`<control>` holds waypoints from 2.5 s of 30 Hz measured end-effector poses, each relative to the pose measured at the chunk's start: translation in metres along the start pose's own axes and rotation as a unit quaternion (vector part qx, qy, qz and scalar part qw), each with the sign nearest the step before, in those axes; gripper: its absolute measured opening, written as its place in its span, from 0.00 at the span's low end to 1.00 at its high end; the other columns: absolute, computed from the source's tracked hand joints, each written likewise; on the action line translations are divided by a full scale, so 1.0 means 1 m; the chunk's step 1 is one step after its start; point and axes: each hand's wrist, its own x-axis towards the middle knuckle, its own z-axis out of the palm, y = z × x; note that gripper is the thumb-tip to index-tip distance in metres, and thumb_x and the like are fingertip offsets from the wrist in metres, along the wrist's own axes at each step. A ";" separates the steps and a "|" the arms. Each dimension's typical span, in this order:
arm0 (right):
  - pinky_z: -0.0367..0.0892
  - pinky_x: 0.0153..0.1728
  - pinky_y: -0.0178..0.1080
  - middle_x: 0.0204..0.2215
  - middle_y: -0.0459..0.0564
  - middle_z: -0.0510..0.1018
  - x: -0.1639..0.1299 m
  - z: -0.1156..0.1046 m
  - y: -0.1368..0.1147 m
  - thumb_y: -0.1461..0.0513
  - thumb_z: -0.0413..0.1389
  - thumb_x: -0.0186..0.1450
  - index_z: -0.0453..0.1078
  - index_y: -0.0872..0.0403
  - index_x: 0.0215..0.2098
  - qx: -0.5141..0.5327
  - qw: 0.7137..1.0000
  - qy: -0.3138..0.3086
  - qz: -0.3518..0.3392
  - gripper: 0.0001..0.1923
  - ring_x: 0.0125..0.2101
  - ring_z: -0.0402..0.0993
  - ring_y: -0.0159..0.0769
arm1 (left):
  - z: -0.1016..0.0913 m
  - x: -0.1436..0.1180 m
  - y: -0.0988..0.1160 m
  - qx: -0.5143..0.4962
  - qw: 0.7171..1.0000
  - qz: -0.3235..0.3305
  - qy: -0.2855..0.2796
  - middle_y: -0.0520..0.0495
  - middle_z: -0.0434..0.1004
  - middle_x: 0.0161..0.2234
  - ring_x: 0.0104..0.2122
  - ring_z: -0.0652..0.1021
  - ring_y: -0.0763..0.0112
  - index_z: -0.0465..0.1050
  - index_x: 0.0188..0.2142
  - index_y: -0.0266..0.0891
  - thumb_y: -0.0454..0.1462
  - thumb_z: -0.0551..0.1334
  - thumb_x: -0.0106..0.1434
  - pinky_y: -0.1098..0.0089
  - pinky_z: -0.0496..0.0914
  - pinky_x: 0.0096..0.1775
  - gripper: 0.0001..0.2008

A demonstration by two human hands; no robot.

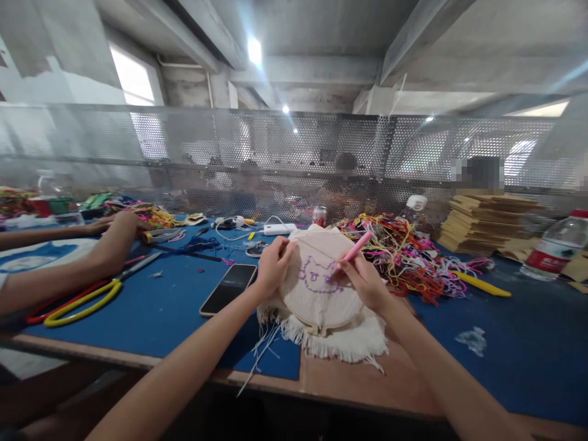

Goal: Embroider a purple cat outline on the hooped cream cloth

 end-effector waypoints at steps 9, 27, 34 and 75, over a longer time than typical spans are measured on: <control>0.66 0.28 0.36 0.25 0.49 0.77 -0.002 -0.003 -0.005 0.51 0.46 0.65 0.64 0.54 0.37 -0.065 0.996 -0.051 -0.024 0.15 0.25 0.73 0.35 | -0.001 -0.001 0.000 0.000 1.000 0.014 0.005 0.55 0.61 0.19 0.21 0.62 0.76 0.64 0.27 0.38 0.41 0.52 0.62 0.74 0.55 0.26 0.11; 0.64 0.33 0.34 0.32 0.50 0.76 -0.003 0.003 0.003 0.59 0.49 0.65 0.68 0.53 0.33 -0.145 0.968 -0.086 -0.188 0.09 0.32 0.71 0.33 | 0.000 0.004 -0.006 0.014 1.000 0.003 -0.015 0.54 0.64 0.21 0.21 0.63 0.76 0.67 0.30 0.36 0.43 0.51 0.63 0.74 0.55 0.26 0.13; 0.65 0.32 0.35 0.30 0.50 0.77 -0.004 0.005 0.009 0.59 0.50 0.64 0.70 0.54 0.32 -0.172 0.963 -0.090 -0.185 0.09 0.31 0.72 0.35 | 0.003 0.007 -0.016 0.028 0.998 -0.013 -0.056 0.53 0.65 0.21 0.22 0.64 0.75 0.67 0.30 0.36 0.42 0.50 0.63 0.73 0.56 0.27 0.13; 0.67 0.25 0.34 0.22 0.47 0.73 -0.006 0.002 0.001 0.52 0.47 0.64 0.63 0.55 0.35 -0.068 0.996 0.007 -0.058 0.14 0.22 0.72 0.33 | -0.002 0.003 -0.003 0.013 1.000 0.003 -0.027 0.57 0.56 0.17 0.19 0.61 0.76 0.63 0.31 0.39 0.43 0.50 0.63 0.73 0.52 0.24 0.11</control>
